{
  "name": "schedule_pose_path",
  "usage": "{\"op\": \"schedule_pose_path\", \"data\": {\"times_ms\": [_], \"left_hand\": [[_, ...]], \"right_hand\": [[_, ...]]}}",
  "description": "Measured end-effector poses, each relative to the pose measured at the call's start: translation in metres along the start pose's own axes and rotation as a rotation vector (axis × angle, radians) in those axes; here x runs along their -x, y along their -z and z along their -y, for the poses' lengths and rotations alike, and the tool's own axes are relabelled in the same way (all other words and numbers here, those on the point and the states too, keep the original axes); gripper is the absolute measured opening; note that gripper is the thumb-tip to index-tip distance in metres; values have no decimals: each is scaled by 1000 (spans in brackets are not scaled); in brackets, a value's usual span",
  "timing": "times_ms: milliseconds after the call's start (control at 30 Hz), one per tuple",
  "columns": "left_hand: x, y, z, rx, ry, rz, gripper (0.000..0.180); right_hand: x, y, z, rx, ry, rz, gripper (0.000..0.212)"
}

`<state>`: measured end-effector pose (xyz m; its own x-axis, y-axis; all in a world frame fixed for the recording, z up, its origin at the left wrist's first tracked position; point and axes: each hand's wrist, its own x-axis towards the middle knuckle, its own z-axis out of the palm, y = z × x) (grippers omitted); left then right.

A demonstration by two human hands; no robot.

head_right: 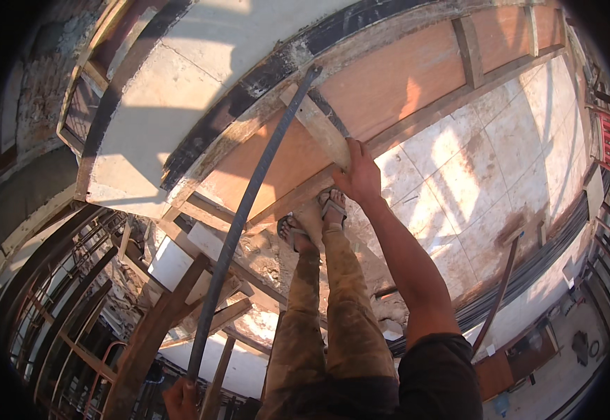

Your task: The person prys a wooden plank away from a concrete beam using a pry bar and a hammer.

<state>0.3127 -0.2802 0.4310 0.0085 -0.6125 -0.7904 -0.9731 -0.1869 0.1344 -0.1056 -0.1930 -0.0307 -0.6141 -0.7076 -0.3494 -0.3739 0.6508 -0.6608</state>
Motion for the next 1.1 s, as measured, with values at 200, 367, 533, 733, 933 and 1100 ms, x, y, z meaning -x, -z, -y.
{"op": "schedule_pose_path", "data": {"times_ms": [200,367,533,733,933,1100], "left_hand": [[2,23,-20,7,-8,-27,49],[1,43,-14,-42,4,9,47],[-13,64,-47,-38,-64,28,47],[-52,55,56,-235,-64,-19,47],[-91,24,72,-227,-132,-75,43],[-124,2,113,-159,-121,-61,41]], "right_hand": [[-17,-14,-15,-4,113,-54,75],[-66,-38,-14,-77,101,-104,74],[-103,-39,-36,-97,163,-85,76],[-135,-35,-52,-40,227,-95,71],[-147,-25,-53,36,148,55,74],[-147,-15,-49,121,135,99,72]]}}
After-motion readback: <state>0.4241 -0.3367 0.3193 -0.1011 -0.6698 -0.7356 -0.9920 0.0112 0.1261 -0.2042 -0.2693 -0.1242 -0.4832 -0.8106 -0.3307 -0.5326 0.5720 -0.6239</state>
